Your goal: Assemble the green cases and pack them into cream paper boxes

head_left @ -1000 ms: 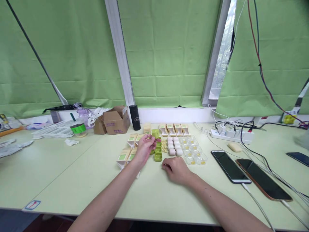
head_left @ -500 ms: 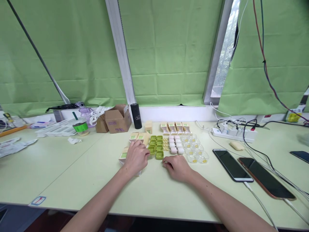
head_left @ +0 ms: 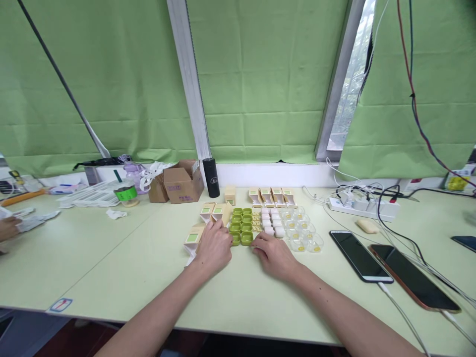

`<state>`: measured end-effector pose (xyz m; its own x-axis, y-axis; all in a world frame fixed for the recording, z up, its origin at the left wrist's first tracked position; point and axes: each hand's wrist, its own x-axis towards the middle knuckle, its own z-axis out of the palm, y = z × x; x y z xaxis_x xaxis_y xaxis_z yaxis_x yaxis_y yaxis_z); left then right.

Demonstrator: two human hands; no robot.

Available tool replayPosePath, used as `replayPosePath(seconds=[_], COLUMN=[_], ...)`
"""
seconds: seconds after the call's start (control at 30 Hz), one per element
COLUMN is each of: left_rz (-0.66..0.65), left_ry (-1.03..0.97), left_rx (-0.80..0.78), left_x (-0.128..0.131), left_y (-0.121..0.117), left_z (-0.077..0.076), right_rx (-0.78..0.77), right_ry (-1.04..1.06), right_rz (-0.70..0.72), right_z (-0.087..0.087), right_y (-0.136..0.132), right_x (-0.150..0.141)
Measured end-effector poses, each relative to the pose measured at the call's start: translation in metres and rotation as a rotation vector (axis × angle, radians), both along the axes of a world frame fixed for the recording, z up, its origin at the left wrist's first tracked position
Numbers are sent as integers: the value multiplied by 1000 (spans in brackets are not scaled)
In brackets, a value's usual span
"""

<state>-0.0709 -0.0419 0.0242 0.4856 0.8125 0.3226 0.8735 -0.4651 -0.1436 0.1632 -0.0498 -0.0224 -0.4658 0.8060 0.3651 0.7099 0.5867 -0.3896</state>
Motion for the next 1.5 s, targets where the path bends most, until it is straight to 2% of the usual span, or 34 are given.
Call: replayPosePath(seconds=[0.6,0.73,0.87,1.0,1.07,1.17,1.23,1.33,1.5], left_rz=[45,60,103,228,303,414,497,542,614], left_ry=[-3,-58,-135,-166,-148,-113,-108,-121,-144], left_rx=[-5,35,93,130,136,64,-37,-118,-187], left_x=[4,1,-4,-9,-9,-4,0,8,21], left_y=[-3,-4,4,30,52,90,115,145,178], left_z=[1,9,25,47,56,65,66,62,49], right_rx=[-36,-41,-50,-55,-53,-34,-10,30,143], right_ry=[-61,-75,-81,-93,-99,-97,-79,-37,46], right_rz=[-15,-26,-21,-19,-24,-27,-27,-46,-55], right_z=[7,11,13,14,14,13,13,12,10], right_y=[-4,-7,-9,-10,-10,-10,-10,-9,-2], right_x=[-3,-3,-2,-2,-2,-2,-1,2,7])
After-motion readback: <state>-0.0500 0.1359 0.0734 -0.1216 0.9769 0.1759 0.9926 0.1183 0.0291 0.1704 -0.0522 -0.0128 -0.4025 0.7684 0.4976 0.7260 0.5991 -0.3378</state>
